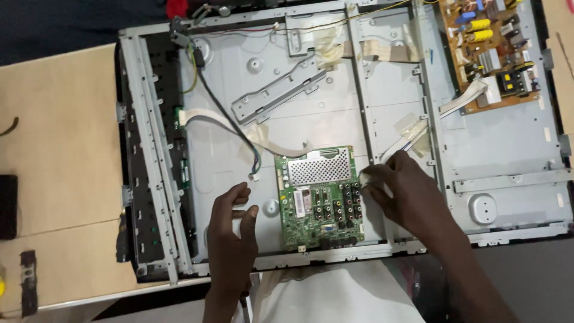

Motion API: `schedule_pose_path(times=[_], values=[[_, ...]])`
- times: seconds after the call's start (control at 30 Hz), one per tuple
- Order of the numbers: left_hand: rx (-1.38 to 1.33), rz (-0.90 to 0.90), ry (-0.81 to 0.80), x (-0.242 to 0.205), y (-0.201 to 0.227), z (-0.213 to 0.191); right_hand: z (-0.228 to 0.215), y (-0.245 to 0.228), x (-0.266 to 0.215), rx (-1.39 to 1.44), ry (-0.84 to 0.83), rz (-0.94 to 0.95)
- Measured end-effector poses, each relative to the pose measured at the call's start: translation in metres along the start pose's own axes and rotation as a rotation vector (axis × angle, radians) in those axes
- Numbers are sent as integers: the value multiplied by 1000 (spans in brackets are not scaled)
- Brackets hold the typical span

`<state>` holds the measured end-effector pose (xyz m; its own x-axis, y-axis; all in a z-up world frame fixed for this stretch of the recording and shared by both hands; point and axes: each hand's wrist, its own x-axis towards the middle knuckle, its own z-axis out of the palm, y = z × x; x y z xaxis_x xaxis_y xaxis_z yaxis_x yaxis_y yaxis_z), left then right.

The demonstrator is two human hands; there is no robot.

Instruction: The person works on an opened flat-screen TV lying face-down on a table. They disconnect a cable harness from the main board, unclip and remove a metal bracket from the chassis, then lift the main board out and set it on the table, and finally handle the power supply board at the edge of the chassis.

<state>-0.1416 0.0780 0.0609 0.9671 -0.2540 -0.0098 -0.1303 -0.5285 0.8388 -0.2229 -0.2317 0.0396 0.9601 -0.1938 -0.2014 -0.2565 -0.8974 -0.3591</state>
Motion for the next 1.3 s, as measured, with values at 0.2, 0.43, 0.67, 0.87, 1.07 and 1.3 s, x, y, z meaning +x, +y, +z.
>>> schedule_pose_path(times=[0.2,0.43,0.67,0.87,1.07,1.3], values=[[-52,-105,12,-12,-9,-24,-3,-2,0,77,-36,118],[-115,-138,-26,-18,-23,-28,-12,-7,-1,240,-5,149],[-101,-123,-71,-21,-31,-18,-8,-2,0,180,16,77],[-126,-240,-84,-25,-30,-1,-9,-6,3,173,-7,126],[-110,-222,-131,-32,-31,19,-9,-2,0,270,79,121],[-62,-242,-205,-34,-33,29,-9,0,-4,472,254,64]])
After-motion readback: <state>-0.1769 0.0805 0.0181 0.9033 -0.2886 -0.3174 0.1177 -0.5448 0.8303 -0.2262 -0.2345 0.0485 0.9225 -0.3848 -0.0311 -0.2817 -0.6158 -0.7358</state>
